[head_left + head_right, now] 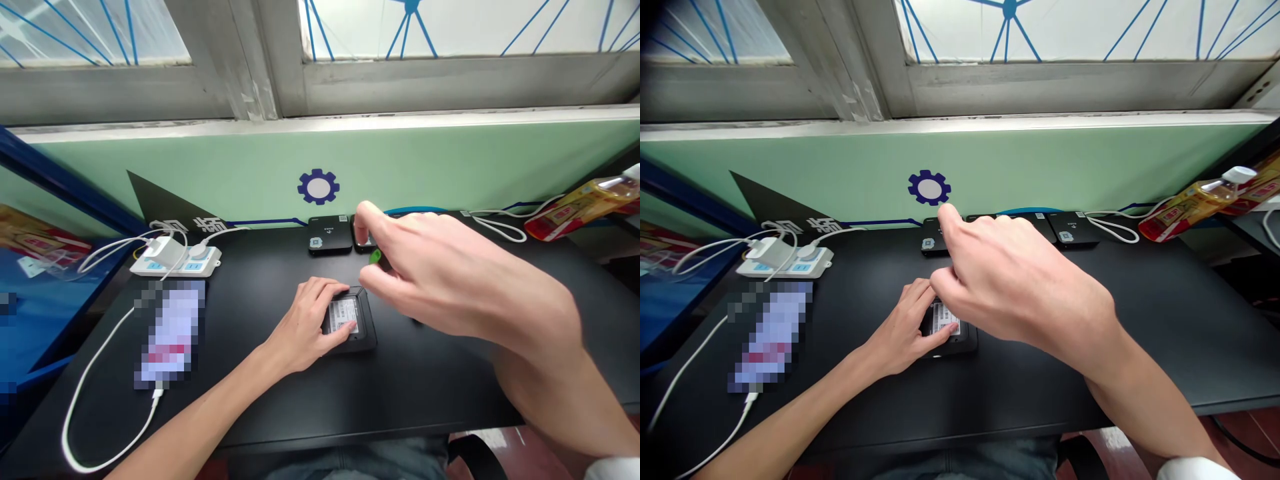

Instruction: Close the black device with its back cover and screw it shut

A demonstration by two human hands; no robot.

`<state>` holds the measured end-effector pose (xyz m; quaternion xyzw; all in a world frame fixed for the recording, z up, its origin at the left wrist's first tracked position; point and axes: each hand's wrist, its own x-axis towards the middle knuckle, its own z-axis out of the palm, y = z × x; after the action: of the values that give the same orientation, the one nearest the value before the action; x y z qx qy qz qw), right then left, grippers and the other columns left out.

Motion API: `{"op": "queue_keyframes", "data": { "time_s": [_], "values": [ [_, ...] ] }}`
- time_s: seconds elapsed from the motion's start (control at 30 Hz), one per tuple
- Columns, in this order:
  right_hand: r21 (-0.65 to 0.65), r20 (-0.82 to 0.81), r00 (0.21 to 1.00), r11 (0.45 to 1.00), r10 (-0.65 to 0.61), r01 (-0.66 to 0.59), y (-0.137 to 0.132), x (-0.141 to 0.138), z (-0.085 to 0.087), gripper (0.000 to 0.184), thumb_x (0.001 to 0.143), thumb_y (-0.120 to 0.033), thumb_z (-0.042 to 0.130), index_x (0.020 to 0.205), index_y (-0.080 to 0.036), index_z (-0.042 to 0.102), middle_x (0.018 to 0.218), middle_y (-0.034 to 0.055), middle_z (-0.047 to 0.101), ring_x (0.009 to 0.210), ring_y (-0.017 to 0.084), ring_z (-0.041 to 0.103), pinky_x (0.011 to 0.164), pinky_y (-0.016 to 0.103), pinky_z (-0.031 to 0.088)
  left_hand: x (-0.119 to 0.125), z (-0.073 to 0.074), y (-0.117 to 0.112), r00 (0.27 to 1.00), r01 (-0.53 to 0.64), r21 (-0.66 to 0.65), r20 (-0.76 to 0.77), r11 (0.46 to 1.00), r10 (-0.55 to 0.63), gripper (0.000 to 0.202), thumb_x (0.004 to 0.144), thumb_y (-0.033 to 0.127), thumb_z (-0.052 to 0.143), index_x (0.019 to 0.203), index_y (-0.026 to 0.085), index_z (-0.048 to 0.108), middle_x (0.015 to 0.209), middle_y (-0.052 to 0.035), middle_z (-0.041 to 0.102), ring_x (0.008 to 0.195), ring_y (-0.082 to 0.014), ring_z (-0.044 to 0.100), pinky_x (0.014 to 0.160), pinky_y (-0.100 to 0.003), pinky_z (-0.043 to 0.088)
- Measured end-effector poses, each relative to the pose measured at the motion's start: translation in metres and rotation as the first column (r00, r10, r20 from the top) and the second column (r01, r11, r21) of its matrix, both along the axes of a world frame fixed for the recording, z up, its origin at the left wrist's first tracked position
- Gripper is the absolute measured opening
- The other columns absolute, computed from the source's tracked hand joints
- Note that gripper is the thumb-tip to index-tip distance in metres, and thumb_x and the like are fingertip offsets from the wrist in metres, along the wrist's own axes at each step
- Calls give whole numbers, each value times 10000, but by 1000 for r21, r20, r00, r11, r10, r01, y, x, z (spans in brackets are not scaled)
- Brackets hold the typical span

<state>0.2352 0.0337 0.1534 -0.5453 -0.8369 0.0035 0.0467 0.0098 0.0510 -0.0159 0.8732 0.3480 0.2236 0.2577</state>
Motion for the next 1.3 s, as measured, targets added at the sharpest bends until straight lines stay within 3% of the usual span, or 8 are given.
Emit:
{"op": "queue_keyframes", "data": {
  "time_s": [0.17, 0.3, 0.47, 0.63, 0.77, 0.93, 1.07, 1.3],
  "values": [
    [87, 110, 992, 993, 68, -78, 2, 5, -6, 280, 1175, -387, 307, 1069, -234, 517, 811, 32, 592, 593, 201, 305, 602, 381, 181, 0, 0, 0, 1000, 8, 3, 9, 1000, -8, 446, 1054, 344, 707, 1461, 231, 563, 1422, -122, 654, 1317, -325, 596, 1134, -495, 449],
    [111, 159, 980, 985, 117, -135, 2, 5, -6, 247, 1095, -227, 342, 940, -228, 535, 950, 75, 634, 612, 198, 264, 612, 389, 174, 0, -1, 0, 1000, 7, 9, 5, 1000, -7, 451, 1062, 363, 706, 1463, 229, 549, 1423, -120, 650, 1307, -322, 595, 1123, -483, 450],
    [64, 89, 994, 995, 70, -76, 2, 1, -2, 339, 1163, -325, 287, 934, -231, 518, 830, 33, 601, 608, 193, 273, 608, 384, 198, 0, -2, 1, 1000, 9, 23, 22, 1000, -10, 449, 1047, 347, 720, 1452, 238, 562, 1411, -108, 663, 1305, -321, 605, 1126, -474, 444],
    [10, 32, 996, 997, 80, -80, 6, -1, -2, 208, 1077, -201, 383, 897, -237, 481, 866, 31, 622, 623, 183, 307, 630, 379, 239, 0, -3, -1, 1000, 5, 22, 13, 1000, -5, 461, 1055, 362, 709, 1468, 237, 549, 1427, -117, 660, 1315, -328, 603, 1120, -482, 449],
    [98, 92, 993, 991, 78, -87, 7, 1, -3, 305, 1150, -299, 337, 899, -246, 502, 792, 10, 581, 589, 193, 235, 591, 376, 183, -2, 1, 0, 1000, 10, 15, 11, 1000, -10, 449, 1058, 351, 725, 1459, 244, 552, 1408, -105, 672, 1313, -317, 604, 1128, -480, 441],
    [28, 41, 997, 997, 66, -67, 5, 2, -4, 161, 1070, -235, 403, 941, -238, 499, 784, 3, 550, 610, 187, 275, 626, 374, 215, -11, 13, 11, 998, 8, 35, -67, 999, -6, 322, 1079, 350, 713, 1367, 252, 607, 1308, -68, 723, 1230, -298, 639, 1121, -482, 433],
    [103, 115, 987, 987, 109, -121, 4, 1, -7, 325, 1174, -335, 281, 977, -235, 520, 818, 14, 550, 621, 201, 257, 627, 393, 169, -14, 14, 15, 995, -6, 96, -103, 995, 16, 321, 1076, 373, 712, 1359, 249, 627, 1279, -72, 715, 1187, -300, 633, 1068, -476, 450],
    [25, -20, 998, 997, 68, -67, 12, -1, -2, 203, 1099, -311, 486, 910, -242, 466, 799, -18, 547, 622, 162, 349, 646, 369, 267, -12, 9, 13, 984, -4, 220, -170, 975, 43, 332, 1094, 406, 652, 1348, 192, 641, 1163, -94, 696, 1106, -315, 635, 1045, -496, 455]
  ]
}}
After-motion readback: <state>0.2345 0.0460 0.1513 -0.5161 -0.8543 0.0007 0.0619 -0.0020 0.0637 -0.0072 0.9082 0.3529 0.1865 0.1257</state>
